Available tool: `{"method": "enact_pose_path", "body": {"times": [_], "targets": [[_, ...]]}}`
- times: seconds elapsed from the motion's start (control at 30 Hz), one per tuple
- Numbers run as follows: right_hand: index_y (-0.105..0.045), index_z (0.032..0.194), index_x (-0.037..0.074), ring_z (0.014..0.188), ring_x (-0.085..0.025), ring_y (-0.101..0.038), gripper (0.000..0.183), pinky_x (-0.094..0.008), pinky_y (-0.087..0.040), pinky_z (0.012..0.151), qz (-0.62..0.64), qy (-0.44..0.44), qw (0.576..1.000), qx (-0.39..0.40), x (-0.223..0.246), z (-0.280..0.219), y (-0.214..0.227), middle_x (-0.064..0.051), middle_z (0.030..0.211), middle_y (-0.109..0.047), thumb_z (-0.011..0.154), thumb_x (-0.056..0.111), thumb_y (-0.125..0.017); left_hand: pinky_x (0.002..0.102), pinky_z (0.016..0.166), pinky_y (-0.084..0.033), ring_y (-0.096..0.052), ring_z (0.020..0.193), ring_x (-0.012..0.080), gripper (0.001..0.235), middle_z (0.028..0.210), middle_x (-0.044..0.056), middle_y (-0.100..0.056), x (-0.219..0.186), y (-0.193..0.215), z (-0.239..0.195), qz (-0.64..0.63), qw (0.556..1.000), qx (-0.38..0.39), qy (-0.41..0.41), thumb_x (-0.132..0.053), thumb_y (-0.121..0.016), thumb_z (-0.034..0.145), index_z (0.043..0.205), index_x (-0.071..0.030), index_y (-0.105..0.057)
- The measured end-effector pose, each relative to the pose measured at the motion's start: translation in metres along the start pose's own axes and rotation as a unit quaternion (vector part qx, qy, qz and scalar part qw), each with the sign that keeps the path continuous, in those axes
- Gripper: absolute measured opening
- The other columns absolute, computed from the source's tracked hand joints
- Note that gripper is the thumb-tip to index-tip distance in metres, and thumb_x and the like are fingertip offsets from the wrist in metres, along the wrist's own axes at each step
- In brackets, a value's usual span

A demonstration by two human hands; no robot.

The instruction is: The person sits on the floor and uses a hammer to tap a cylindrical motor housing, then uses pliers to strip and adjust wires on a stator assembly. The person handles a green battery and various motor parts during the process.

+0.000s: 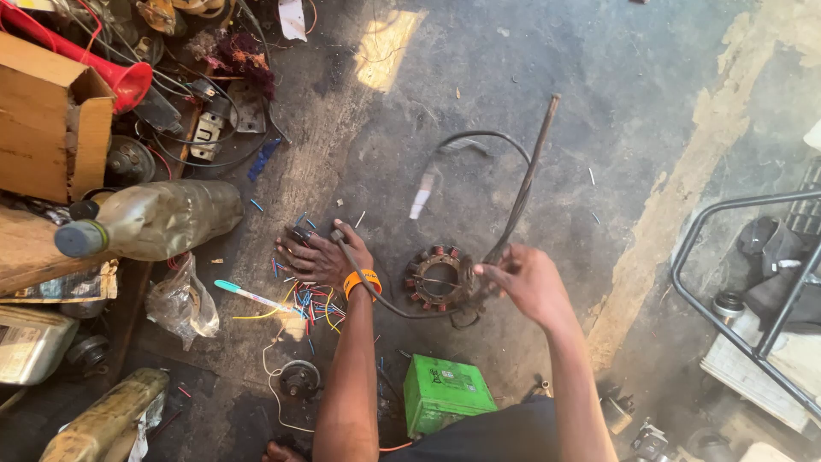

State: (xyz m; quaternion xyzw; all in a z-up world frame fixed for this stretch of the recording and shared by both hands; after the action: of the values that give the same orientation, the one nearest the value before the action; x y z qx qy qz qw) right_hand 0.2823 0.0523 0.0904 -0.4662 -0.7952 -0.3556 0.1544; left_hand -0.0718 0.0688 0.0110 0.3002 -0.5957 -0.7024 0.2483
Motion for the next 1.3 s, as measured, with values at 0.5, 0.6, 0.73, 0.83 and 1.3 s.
{"method": "enact_pose_path", "body": {"times": [0.5, 0.6, 0.73, 0.83, 1.3], "targets": [[-0.059, 0.100, -0.002, 0.068, -0.021, -0.072, 0.026, -0.036, -0.053, 0.064, -0.056, 0.023, 0.987, -0.151, 0.091, -0.147, 0.111, -0.017, 0.077, -0.069, 0.098, 0.024, -0.061, 0.069, 0.119, -0.016, -0.012, 0.154, 0.0495, 0.089, 0.168, 0.027, -0.015, 0.010, -0.003, -0.005, -0.023, 0.998, 0.044, 0.030, -0.055, -0.056, 0.100, 0.161, 0.002, -0.027], [-0.064, 0.104, 0.001, 0.075, -0.032, -0.070, 0.031, -0.041, -0.052, 0.070, -0.222, -0.067, 0.962, -0.143, 0.080, -0.158, 0.127, -0.020, 0.083, -0.072, 0.100, 0.032, -0.065, 0.070, 0.121, -0.014, -0.012, 0.156, 0.0472, 0.088, 0.169, 0.027, -0.014, -0.001, -0.004, 0.003, -0.023, 0.998, 0.051, 0.029, -0.056, -0.055, 0.102, 0.161, 0.002, -0.025], [-0.062, 0.120, 0.004, 0.083, -0.026, -0.072, 0.028, -0.038, -0.053, 0.073, -0.182, 0.016, 0.977, -0.108, 0.038, -0.142, 0.131, -0.018, 0.090, -0.074, 0.100, 0.023, -0.061, 0.070, 0.120, -0.013, -0.014, 0.156, 0.0478, 0.088, 0.168, 0.029, -0.013, 0.012, -0.008, -0.007, -0.020, 0.998, 0.060, 0.021, -0.054, -0.055, 0.103, 0.162, 0.004, -0.023], [-0.055, 0.133, 0.007, 0.100, -0.017, -0.069, 0.043, -0.031, -0.058, 0.076, 0.127, 0.045, 0.975, -0.178, -0.034, -0.103, 0.141, -0.010, 0.113, -0.063, 0.093, 0.014, -0.067, 0.070, 0.123, -0.014, -0.016, 0.156, 0.0472, 0.087, 0.168, 0.030, -0.014, 0.004, -0.009, -0.005, -0.030, 0.999, 0.034, -0.001, -0.052, -0.055, 0.106, 0.162, 0.004, -0.021], [-0.056, 0.134, -0.014, 0.083, -0.029, -0.078, 0.051, -0.039, -0.066, 0.069, 0.375, -0.065, 0.903, -0.198, -0.121, -0.009, -0.021, -0.027, 0.112, -0.072, 0.092, 0.010, -0.072, 0.071, 0.121, -0.017, -0.016, 0.156, 0.0468, 0.084, 0.168, 0.029, -0.015, 0.003, -0.003, -0.009, -0.015, 1.000, 0.009, -0.006, -0.053, -0.057, 0.106, 0.160, 0.004, -0.027]]}}
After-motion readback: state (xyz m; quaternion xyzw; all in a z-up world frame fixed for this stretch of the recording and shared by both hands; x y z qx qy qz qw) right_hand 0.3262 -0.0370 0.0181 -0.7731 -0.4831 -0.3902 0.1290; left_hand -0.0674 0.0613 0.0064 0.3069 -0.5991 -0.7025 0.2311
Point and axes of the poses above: each hand's wrist, its own z-axis towards the middle knuckle, its own y-axis out of the back of the hand, x = y × z, the point moved 10 cm from there along z, towards the middle knuckle
